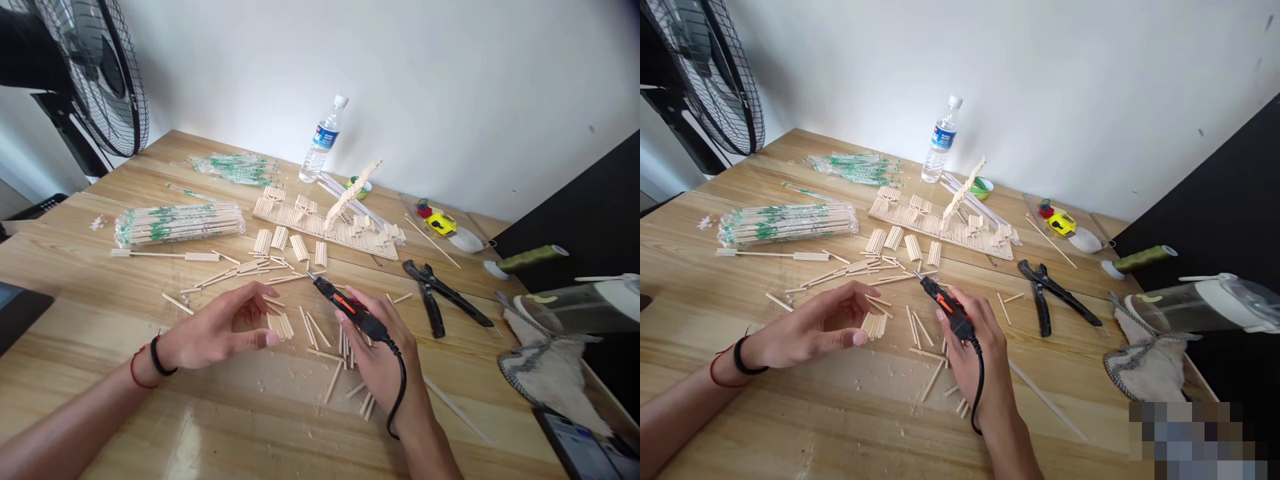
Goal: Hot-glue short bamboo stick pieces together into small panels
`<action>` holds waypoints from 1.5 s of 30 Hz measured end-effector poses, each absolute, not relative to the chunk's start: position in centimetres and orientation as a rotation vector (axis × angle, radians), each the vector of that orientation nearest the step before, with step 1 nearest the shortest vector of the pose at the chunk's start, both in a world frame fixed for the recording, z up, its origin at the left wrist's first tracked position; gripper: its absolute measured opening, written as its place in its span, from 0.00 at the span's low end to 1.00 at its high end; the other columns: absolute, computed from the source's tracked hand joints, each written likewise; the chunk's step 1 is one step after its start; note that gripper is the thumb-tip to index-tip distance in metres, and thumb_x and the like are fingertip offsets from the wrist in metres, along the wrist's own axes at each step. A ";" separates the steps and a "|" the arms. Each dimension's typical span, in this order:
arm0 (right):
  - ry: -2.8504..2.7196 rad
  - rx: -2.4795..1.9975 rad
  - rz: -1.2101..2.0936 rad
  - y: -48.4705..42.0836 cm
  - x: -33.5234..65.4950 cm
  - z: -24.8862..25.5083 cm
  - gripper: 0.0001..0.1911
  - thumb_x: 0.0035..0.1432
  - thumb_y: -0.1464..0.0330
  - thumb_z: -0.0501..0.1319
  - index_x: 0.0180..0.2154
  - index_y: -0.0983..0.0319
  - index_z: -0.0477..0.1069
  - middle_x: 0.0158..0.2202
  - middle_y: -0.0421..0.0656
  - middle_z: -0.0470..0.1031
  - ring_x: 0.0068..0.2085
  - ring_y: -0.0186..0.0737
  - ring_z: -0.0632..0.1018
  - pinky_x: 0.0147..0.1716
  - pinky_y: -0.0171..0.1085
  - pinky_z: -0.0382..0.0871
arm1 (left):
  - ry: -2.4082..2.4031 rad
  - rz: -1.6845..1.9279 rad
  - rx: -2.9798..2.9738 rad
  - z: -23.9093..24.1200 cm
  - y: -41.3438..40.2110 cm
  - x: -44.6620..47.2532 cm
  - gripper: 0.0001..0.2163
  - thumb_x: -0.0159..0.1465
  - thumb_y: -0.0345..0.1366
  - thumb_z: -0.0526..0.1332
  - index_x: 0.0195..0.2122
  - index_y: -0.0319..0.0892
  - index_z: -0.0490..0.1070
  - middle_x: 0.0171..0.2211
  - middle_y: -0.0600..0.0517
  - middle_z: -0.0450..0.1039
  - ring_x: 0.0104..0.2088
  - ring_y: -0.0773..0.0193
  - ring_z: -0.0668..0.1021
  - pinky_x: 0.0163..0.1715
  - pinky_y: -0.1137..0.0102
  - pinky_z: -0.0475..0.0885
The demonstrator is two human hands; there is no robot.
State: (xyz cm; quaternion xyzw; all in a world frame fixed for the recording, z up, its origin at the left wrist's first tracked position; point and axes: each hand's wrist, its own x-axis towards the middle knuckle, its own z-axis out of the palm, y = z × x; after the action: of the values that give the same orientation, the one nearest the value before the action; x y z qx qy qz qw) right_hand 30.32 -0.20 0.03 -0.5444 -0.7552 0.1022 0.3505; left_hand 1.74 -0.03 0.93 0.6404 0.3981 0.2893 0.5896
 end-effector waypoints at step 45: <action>-1.636 -1.217 1.486 -3.2 27.3 2.3 0.40 0.49 0.49 0.77 0.60 0.55 0.73 0.49 0.45 0.78 0.42 0.46 0.75 0.46 0.46 0.71 | 0.984 0.875 2.077 1.9 -2.9 2.9 0.27 0.68 0.39 0.66 0.66 0.53 0.61 0.54 0.47 0.74 0.48 0.56 0.78 0.50 0.62 0.78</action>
State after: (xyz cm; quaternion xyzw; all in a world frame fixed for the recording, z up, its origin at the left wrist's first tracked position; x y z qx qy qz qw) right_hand 27.29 -3.17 2.33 -0.4595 -0.6175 0.5612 0.3043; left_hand 2.93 -2.92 1.93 0.7958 0.3771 0.3354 0.3347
